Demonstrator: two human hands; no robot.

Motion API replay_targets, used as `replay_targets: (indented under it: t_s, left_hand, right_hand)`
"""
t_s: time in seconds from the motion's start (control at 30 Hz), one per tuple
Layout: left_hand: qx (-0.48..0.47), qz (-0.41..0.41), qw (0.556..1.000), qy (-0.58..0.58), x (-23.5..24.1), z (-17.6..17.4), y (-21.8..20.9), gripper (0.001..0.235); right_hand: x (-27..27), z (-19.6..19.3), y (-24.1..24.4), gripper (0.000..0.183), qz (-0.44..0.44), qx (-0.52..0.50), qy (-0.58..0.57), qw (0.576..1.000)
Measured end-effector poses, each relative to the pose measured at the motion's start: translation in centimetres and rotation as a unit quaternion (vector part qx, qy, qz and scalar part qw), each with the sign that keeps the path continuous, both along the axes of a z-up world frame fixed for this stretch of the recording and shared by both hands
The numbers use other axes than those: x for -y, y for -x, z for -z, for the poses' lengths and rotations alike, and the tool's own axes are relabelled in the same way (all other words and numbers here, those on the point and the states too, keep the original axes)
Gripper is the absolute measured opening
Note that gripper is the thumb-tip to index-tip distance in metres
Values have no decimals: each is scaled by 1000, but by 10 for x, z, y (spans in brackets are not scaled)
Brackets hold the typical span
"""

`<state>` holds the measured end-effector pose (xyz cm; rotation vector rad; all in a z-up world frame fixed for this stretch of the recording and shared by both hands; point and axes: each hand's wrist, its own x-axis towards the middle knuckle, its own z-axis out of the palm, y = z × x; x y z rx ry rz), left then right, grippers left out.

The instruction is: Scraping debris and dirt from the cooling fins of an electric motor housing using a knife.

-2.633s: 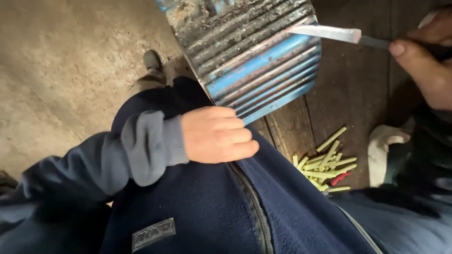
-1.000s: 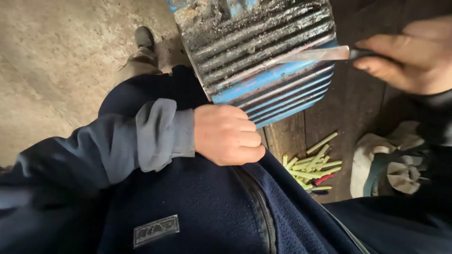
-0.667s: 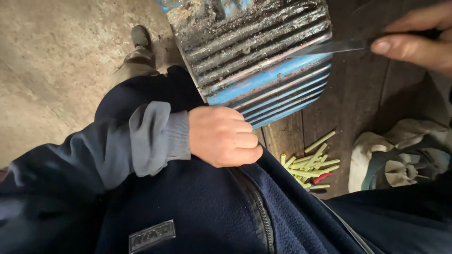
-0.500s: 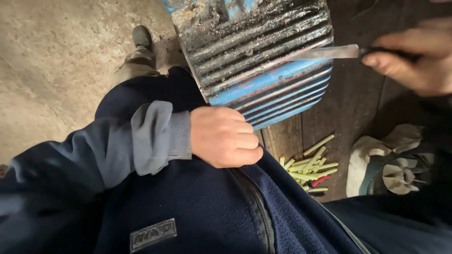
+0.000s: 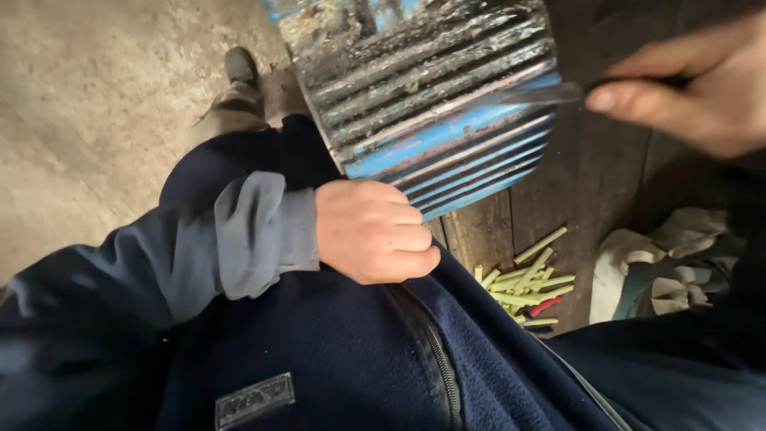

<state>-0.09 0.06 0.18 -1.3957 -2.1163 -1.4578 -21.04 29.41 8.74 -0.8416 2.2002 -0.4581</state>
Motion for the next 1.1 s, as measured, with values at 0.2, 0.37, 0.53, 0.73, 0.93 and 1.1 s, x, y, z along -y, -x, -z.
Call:
replay_targets:
  t_s: [0.2,0.37,0.53,0.73,0.93,1.1]
  left_hand:
    - [10,9,1000,-19,-1,6,-2,11]
    - [-2,15,1000,-11,-1,5,-2,12]
    - [0,7,1000,-22,0,6,-3,12]
    - [-2,-3,1000,-11,-1,6,-7,11]
    - [-5,0,1000,-18,-2,7,-6,11]
    - [4,-1,1000,-22,-3,7,-7,11]
  right_hand:
    - [29,-8,-31,32,-227,-293,40,928]
    - [9,-5,-28,31,-355,-512,113,774]
    - [-41,28,9,33,-117,-46,47,991]
    - [-10,11,3,31,-96,-83,-96,987]
    - [67,-23,-37,32,-222,-228,12,948]
    - [36,-18,-32,34,-214,-243,26,946]
